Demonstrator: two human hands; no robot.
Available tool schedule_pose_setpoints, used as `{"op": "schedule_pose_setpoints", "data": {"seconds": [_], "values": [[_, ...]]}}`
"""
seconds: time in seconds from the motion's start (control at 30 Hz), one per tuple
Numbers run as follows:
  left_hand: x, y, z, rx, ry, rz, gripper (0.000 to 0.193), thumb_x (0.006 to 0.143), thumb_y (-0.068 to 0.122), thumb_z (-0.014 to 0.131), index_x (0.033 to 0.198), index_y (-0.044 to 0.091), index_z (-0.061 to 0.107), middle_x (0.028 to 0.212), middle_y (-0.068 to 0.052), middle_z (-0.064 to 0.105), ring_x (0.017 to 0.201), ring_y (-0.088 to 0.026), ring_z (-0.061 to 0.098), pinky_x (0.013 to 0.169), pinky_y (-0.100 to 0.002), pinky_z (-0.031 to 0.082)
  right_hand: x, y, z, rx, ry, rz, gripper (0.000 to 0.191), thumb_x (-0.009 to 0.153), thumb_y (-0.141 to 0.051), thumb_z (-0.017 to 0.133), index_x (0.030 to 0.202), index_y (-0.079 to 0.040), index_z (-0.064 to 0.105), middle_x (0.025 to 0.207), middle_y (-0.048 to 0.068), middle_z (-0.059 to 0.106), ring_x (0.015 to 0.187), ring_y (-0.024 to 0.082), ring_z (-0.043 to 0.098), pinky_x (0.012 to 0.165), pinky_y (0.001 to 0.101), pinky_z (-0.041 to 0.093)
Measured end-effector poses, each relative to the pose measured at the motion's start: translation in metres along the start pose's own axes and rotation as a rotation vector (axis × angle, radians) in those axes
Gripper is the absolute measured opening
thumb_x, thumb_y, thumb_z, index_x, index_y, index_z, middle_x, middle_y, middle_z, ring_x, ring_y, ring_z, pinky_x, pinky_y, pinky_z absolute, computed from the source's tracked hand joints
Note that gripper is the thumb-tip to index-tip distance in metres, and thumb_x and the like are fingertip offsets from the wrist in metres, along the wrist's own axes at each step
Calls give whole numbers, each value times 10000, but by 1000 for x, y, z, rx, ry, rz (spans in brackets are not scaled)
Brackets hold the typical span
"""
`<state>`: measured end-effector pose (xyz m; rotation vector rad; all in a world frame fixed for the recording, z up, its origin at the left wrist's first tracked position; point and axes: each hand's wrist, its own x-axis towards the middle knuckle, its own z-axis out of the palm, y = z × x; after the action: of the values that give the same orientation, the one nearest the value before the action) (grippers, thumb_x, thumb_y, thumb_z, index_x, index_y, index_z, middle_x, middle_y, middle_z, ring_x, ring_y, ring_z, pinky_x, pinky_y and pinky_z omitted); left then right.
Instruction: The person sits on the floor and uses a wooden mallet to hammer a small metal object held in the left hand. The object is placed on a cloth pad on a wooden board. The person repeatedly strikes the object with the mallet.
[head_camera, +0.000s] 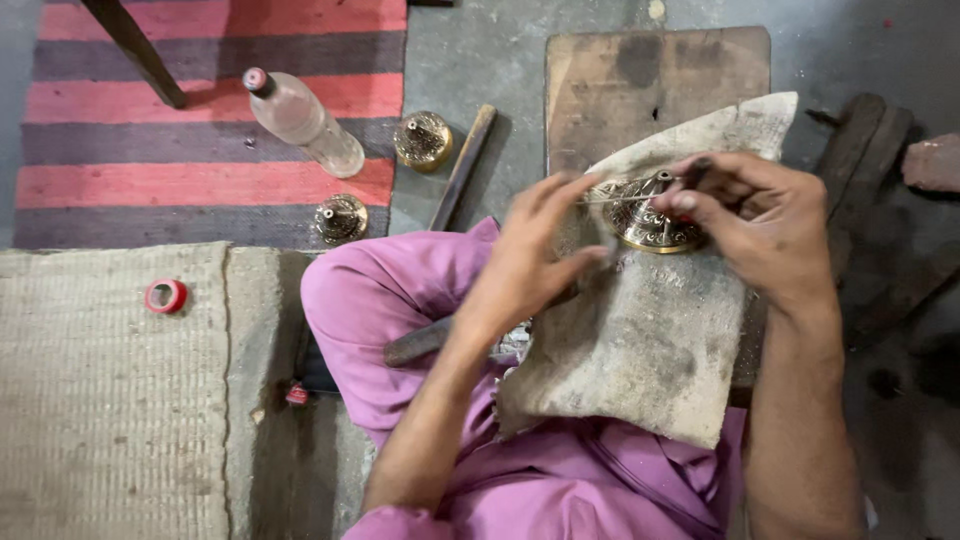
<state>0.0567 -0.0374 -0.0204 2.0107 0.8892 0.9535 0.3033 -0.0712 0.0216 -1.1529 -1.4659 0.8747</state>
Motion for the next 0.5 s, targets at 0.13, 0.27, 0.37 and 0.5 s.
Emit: {"op": "schedule_pose_setpoints", "data": {"seconds": [0.13,0.27,0.37,0.5], "values": [[-42,-20,-38,-6,-54,-187,585,944,266,765,1459,92,546,1352,-173,679,1286,-290,640,1106,-391,490,2,-2,9,-69,24,88,264,992,56,726,1253,65,690,1083,151,755,998,174,745,894,266,639],[-76,-38,-72,-161,-455,-458,624,926,308,763,1445,45,537,1272,-190,711,1164,-242,695,992,-386,522,4,-3,17,-48,23,54,272,995,44,732,1260,74,680,1123,147,746,1041,177,748,937,266,636],[-89,-39,-74,-50,-532,-546,677,783,287,857,1354,37,593,1115,-199,770,1032,-193,755,918,-374,564,6,-7,22,-69,34,39,269,998,17,738,1258,60,684,1124,137,750,1055,167,752,953,260,636],[-85,-34,-66,-70,-381,-543,601,810,236,822,1315,0,596,1042,-210,753,963,-217,725,862,-374,568,4,-16,23,-364,36,28,243,998,-35,781,1231,18,730,1071,122,778,976,155,761,851,252,624]]}}
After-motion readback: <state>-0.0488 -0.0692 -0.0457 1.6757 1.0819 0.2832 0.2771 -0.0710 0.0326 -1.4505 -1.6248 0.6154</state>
